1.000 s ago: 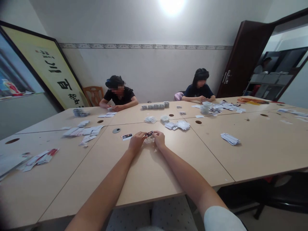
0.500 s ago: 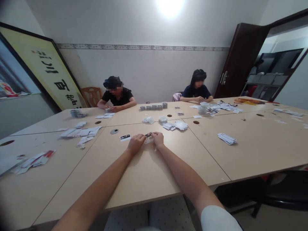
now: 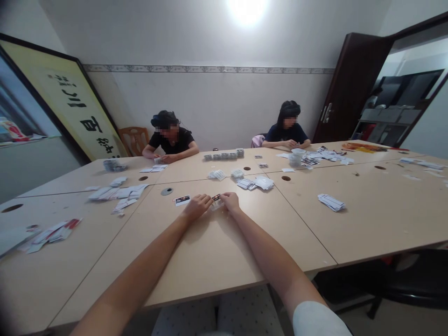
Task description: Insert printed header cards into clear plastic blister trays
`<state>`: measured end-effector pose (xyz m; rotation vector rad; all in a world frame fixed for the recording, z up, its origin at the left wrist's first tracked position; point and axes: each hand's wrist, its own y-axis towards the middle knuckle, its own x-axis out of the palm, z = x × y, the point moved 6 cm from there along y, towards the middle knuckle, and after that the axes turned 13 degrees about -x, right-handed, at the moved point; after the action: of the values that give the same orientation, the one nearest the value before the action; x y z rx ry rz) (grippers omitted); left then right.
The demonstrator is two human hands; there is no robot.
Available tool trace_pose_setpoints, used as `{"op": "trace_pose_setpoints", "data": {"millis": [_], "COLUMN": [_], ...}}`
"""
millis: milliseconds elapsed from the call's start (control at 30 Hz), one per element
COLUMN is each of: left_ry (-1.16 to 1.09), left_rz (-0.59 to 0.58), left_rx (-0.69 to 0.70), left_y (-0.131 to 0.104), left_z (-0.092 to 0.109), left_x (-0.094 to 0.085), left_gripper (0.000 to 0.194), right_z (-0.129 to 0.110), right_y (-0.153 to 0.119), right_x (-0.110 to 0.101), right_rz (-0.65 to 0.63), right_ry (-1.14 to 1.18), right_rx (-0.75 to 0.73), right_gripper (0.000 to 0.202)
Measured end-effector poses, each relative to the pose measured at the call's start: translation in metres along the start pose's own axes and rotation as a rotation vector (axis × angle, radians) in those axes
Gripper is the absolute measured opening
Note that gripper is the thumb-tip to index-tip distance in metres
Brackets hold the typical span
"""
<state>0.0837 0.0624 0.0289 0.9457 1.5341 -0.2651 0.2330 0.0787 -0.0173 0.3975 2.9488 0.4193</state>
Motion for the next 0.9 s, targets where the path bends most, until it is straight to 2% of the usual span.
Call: {"op": "trace_pose_setpoints", "data": {"millis": [333, 733, 900], "left_ry": [0.011, -0.115, -0.244], "left_rz": [0.028, -0.018, -0.042], "left_rx": [-0.017, -0.080, -0.174], "left_y": [0.000, 0.003, 0.000], "left_z": [-0.001, -0.004, -0.013], "left_x": [-0.001, 0.000, 0.008], "left_gripper": [0.032, 0.034, 0.029], "right_z": [-0.001, 0.001, 0.003], "right_y": [-0.001, 0.002, 0.002], "right_x": [0.002, 0.002, 0.002], "right_rz": [-0.036, -0.086, -0.072], "right_ry": [-0.010, -0.064, -0.045], "right_rx": [-0.019, -0.068, -0.029], "right_gripper": [0.018, 0.021, 0.022]}}
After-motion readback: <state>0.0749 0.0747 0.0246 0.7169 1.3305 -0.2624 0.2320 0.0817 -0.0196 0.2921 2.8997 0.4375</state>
